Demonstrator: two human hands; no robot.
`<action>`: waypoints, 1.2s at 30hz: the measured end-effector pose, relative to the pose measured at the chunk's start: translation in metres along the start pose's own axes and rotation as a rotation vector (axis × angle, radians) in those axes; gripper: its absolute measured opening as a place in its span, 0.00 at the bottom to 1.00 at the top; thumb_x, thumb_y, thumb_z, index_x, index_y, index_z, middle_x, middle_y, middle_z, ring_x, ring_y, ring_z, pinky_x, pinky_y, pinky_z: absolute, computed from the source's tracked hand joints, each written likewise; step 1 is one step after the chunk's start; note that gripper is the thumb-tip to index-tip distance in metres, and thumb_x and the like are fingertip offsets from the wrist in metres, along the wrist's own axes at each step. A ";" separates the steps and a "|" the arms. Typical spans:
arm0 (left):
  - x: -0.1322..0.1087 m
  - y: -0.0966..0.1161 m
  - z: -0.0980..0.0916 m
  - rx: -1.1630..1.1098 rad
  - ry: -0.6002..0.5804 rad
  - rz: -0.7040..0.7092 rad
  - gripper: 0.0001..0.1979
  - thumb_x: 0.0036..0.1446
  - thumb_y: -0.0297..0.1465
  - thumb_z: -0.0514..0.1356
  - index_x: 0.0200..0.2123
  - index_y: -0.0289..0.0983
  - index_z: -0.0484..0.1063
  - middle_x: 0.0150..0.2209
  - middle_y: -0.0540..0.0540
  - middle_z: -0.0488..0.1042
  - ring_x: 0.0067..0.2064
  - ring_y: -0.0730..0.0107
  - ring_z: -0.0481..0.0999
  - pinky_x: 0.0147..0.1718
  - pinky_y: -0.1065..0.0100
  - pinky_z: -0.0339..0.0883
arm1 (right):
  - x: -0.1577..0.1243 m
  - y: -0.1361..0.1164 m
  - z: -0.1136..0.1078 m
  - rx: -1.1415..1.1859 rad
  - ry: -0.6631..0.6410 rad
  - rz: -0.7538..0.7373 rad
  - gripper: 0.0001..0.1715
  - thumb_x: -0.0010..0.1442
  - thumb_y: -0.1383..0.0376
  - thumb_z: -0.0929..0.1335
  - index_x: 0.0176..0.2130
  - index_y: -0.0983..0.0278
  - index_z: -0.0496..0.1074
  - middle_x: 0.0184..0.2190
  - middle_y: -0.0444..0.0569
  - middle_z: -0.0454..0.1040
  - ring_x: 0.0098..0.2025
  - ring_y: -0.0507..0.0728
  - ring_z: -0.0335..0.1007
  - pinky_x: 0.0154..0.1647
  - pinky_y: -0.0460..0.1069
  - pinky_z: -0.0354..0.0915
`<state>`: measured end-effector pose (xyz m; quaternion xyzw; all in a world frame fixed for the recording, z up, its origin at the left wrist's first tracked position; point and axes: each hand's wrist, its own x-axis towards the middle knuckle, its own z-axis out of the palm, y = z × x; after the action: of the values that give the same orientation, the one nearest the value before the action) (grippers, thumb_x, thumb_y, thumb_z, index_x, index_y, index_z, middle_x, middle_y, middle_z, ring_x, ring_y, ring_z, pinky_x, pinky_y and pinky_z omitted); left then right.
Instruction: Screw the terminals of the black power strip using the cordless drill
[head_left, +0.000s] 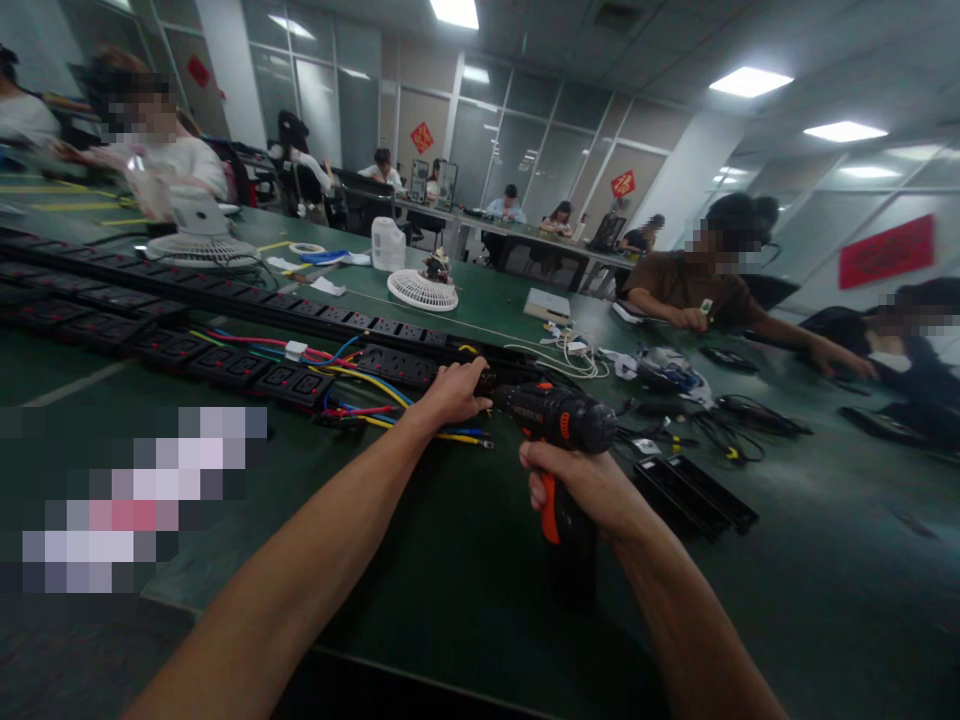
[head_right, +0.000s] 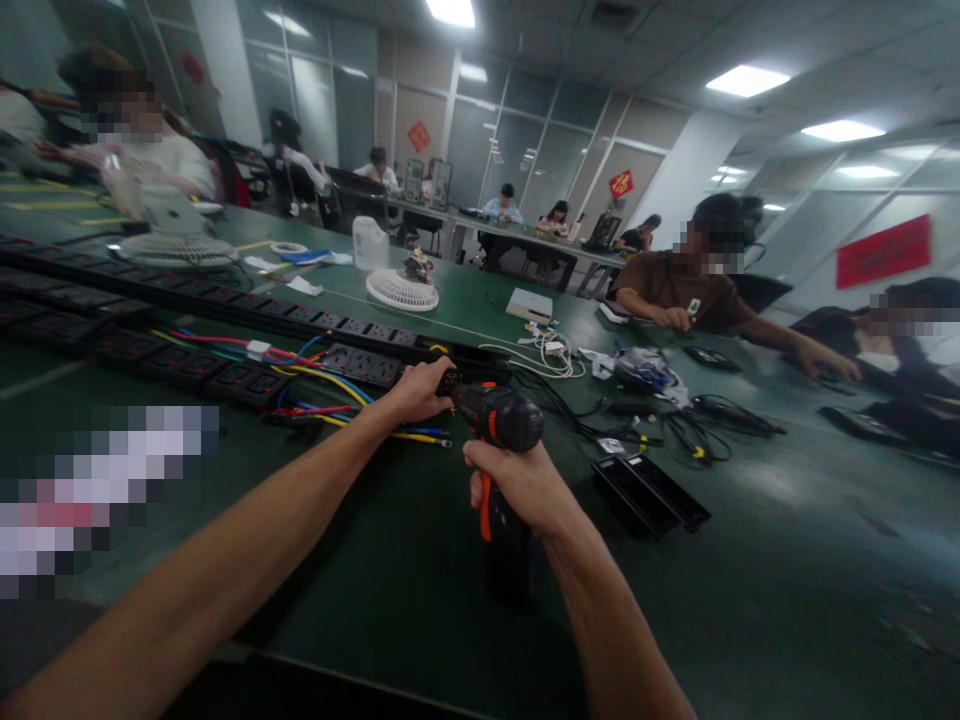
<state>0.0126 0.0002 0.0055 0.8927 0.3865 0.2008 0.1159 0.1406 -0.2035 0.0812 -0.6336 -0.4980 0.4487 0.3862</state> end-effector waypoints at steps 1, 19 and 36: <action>0.000 0.000 0.000 0.005 -0.001 0.001 0.27 0.59 0.39 0.64 0.59 0.41 0.63 0.56 0.38 0.76 0.57 0.44 0.75 0.56 0.48 0.65 | 0.000 0.000 0.000 0.004 0.001 0.002 0.11 0.55 0.57 0.71 0.28 0.62 0.71 0.16 0.44 0.72 0.20 0.53 0.70 0.25 0.48 0.67; -0.002 0.002 -0.002 -0.036 0.001 0.000 0.26 0.60 0.38 0.65 0.59 0.42 0.64 0.58 0.39 0.76 0.59 0.45 0.74 0.57 0.48 0.64 | 0.000 -0.001 0.000 -0.026 -0.002 0.000 0.11 0.56 0.57 0.71 0.30 0.62 0.73 0.16 0.43 0.73 0.20 0.54 0.70 0.25 0.49 0.67; -0.003 0.001 -0.003 -0.023 -0.004 0.009 0.26 0.60 0.37 0.63 0.60 0.40 0.63 0.58 0.38 0.76 0.58 0.45 0.74 0.57 0.48 0.64 | 0.001 0.001 0.000 -0.005 -0.018 -0.002 0.12 0.56 0.57 0.72 0.28 0.62 0.71 0.17 0.44 0.72 0.21 0.54 0.70 0.25 0.49 0.67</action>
<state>0.0103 -0.0027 0.0082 0.8934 0.3800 0.2038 0.1261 0.1409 -0.2029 0.0803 -0.6300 -0.5032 0.4529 0.3806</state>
